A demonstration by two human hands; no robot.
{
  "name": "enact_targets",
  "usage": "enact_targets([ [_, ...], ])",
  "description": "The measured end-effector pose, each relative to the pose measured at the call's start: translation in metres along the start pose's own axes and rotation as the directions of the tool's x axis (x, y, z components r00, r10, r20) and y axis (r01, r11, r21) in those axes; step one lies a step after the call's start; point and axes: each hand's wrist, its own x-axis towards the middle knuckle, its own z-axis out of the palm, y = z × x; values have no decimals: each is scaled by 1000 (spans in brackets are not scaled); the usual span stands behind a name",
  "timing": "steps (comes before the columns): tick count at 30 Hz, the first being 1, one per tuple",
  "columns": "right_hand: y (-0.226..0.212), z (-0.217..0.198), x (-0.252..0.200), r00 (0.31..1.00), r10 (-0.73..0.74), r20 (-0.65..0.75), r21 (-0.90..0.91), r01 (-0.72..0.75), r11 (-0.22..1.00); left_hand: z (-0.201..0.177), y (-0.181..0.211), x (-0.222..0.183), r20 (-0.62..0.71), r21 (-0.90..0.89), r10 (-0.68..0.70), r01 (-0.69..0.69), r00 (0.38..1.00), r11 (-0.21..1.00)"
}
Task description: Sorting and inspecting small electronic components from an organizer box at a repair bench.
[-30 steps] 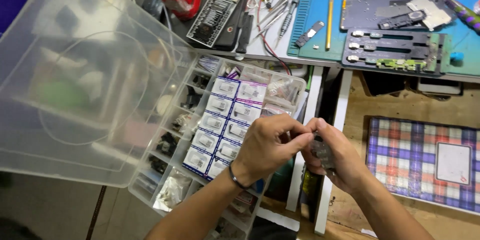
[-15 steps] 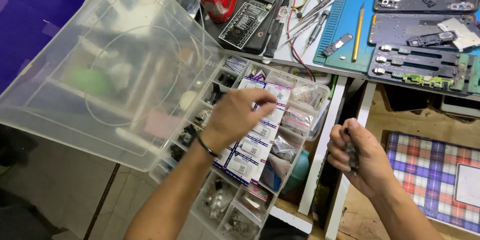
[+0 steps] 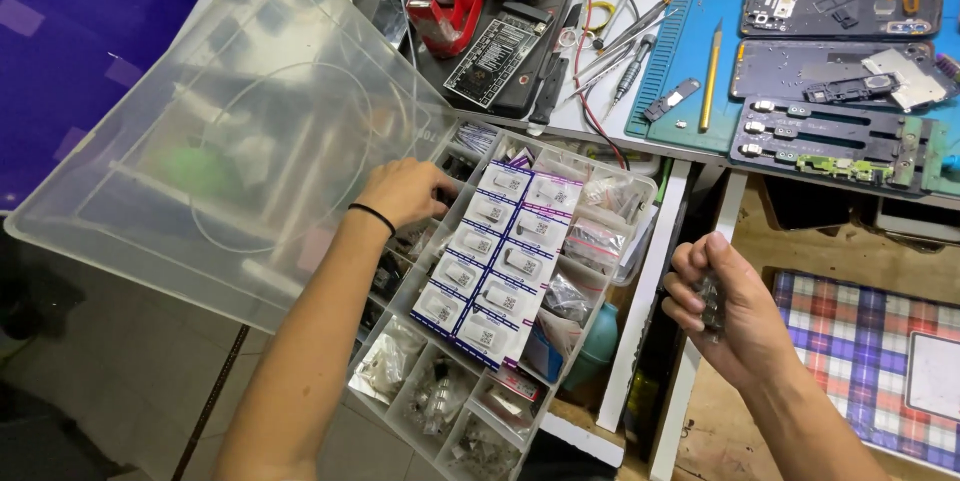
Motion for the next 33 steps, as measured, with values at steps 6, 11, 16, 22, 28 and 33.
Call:
enact_targets([
  [6,-5,0,0,999,-5,-38,-31,4,1000,-1,-19,-2,-130,-225,22,-51,991,973],
  [11,0,1,0,999,-7,-50,-135,0,991,8,-35,-17,-252,-653,-108,-86,962,753],
  [16,3,1,1,999,-1,-49,-142,-6,990,3,2,-38,-252,-933,-146,-200,957,298],
  [22,7,3,-2,998,14,-54,-184,-24,983,1,99,-66,-334,-943,21,-334,942,-12],
  [28,10,-1,-2,1000,7,-9,-189,-8,982,33,164,-69,-859,-423,201,-874,470,237],
  [33,13,-1,-6,1000,10,15,-191,-7,982,28,173,-81,-914,-75,344,-924,214,375],
])
